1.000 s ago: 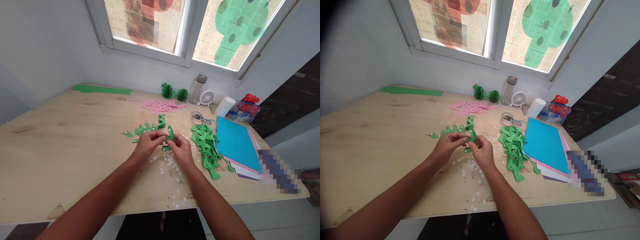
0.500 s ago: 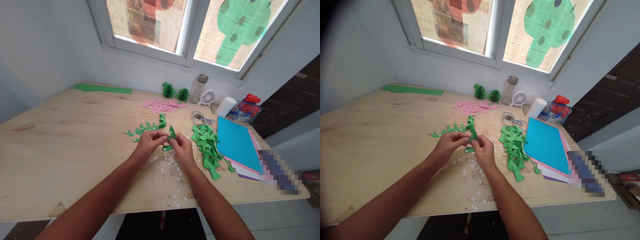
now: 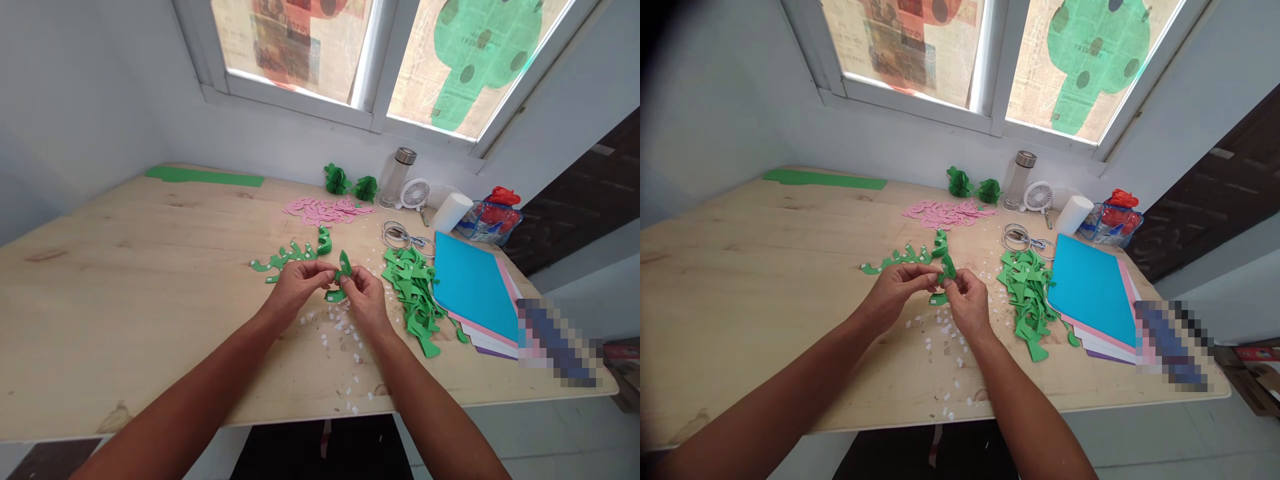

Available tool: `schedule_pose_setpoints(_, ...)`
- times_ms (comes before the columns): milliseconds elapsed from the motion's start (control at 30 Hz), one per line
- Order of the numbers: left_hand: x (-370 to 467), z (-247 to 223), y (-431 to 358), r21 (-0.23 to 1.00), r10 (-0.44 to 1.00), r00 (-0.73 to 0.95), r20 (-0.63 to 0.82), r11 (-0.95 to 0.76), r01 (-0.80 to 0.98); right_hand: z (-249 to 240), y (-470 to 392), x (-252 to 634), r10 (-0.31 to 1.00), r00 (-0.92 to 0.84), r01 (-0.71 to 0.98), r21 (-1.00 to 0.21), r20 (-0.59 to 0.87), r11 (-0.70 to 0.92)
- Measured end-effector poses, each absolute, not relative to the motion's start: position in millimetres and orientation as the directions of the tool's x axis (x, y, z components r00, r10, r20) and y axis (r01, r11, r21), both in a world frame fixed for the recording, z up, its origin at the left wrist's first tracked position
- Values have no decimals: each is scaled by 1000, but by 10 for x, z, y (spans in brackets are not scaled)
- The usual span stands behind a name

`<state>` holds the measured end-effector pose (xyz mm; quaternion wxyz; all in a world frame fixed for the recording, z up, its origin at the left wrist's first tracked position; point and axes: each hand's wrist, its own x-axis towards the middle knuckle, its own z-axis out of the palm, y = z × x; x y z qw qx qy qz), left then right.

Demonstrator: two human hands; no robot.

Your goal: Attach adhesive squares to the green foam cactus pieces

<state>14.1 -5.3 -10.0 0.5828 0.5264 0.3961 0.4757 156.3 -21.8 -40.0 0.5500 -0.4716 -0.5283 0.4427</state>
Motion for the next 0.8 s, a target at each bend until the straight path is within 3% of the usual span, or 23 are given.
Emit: schedule_pose_setpoints(800,152,-125,-56,977,975,219,48,-1,-211,-342,-249,1556,987,34,16,-988,154,154)
